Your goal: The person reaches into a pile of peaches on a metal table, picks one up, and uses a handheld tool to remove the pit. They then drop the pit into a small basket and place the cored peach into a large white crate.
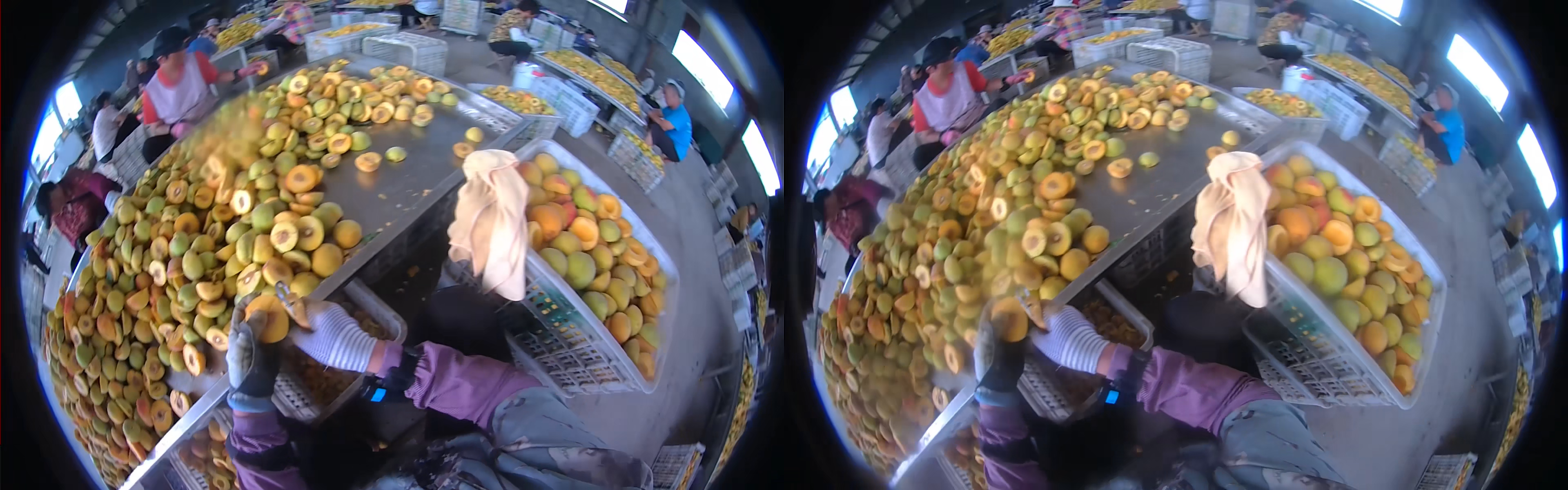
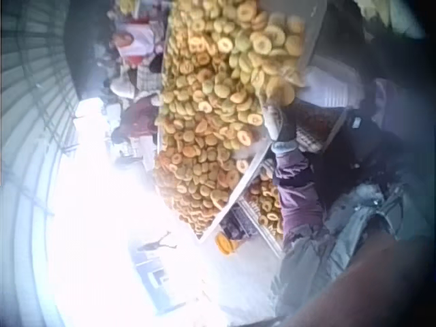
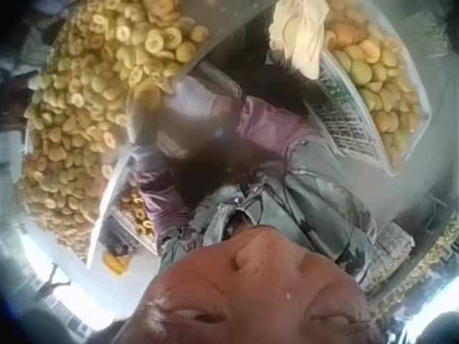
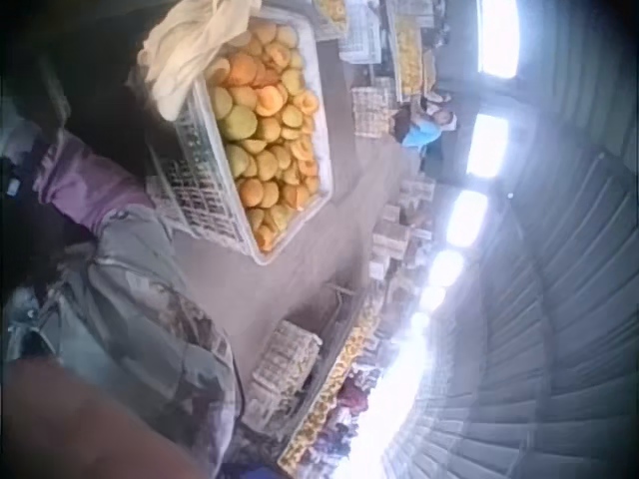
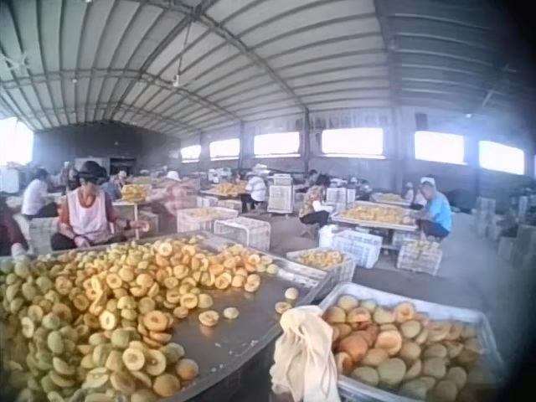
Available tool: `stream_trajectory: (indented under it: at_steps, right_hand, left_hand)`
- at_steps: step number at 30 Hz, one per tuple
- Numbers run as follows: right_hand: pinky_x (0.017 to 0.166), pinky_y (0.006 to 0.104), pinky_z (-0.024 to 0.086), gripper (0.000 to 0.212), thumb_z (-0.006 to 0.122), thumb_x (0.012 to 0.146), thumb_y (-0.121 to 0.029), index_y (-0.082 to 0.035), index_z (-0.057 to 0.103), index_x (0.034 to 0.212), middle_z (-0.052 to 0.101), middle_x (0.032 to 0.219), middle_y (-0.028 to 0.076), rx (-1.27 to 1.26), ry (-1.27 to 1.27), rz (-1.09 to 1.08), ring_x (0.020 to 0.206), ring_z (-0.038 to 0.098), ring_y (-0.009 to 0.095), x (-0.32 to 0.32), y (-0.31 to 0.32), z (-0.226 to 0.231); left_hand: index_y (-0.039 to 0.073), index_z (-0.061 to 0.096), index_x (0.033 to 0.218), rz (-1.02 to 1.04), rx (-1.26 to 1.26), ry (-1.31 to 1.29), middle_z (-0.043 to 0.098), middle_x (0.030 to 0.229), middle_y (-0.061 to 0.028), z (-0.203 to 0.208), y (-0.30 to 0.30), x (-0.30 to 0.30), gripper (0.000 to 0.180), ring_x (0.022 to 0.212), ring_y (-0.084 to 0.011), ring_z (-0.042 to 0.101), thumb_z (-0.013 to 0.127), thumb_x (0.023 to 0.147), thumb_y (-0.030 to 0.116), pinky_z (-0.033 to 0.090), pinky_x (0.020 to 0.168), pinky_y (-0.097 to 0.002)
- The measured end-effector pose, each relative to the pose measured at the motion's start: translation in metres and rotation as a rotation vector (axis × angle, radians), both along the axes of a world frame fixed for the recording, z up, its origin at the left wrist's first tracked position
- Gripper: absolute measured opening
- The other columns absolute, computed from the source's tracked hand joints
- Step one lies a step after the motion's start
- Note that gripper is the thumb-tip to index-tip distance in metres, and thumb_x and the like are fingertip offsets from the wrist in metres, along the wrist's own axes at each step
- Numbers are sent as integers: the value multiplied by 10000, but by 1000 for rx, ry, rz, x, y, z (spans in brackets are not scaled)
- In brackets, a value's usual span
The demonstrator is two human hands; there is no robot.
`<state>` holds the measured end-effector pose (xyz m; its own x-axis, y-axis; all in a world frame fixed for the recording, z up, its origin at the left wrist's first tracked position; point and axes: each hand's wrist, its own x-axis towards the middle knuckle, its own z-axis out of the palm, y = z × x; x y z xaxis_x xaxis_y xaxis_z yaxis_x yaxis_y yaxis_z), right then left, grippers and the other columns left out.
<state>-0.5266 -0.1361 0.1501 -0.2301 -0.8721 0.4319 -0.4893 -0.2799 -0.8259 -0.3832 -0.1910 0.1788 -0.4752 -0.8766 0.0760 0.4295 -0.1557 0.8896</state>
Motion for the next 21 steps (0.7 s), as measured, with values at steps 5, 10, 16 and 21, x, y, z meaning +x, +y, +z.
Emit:
stream_trajectory:
  at_steps: [5,10,16,21]
  right_hand:
    - [525,403,494,163,558,804,-77,13,581,938,594,655,156,219,-396,138,585,626,283,-8,15,22]
    - [332,301,403,97,583,821,-96,-3,557,802,542,567,63,488,-760,299,385,514,175,-26,19,18]
    - [336,301,395,114,588,835,-131,-25,555,808,520,555,45,512,-1083,401,388,499,168,-29,27,28]
    - [338,282,382,110,596,842,-141,-52,554,793,514,551,32,468,-1198,317,391,496,147,-30,28,28]
  left_hand:
    - [-26,426,1304,-125,-211,-122,553,1170,-110,-7,-3,-2,550,1054,-187,556,607,918,322,476,896,-293]
    - [-2,467,1258,-101,-340,-259,584,1114,-91,-1,0,-7,439,978,-180,584,599,918,242,492,851,-284]
    - [29,487,1230,-49,-366,-382,607,1116,-96,4,-4,-12,431,972,-175,590,640,856,181,496,850,-294]
    - [21,517,1186,-76,-461,-361,618,1018,-60,9,2,-18,321,887,-133,573,562,884,117,492,770,-261]
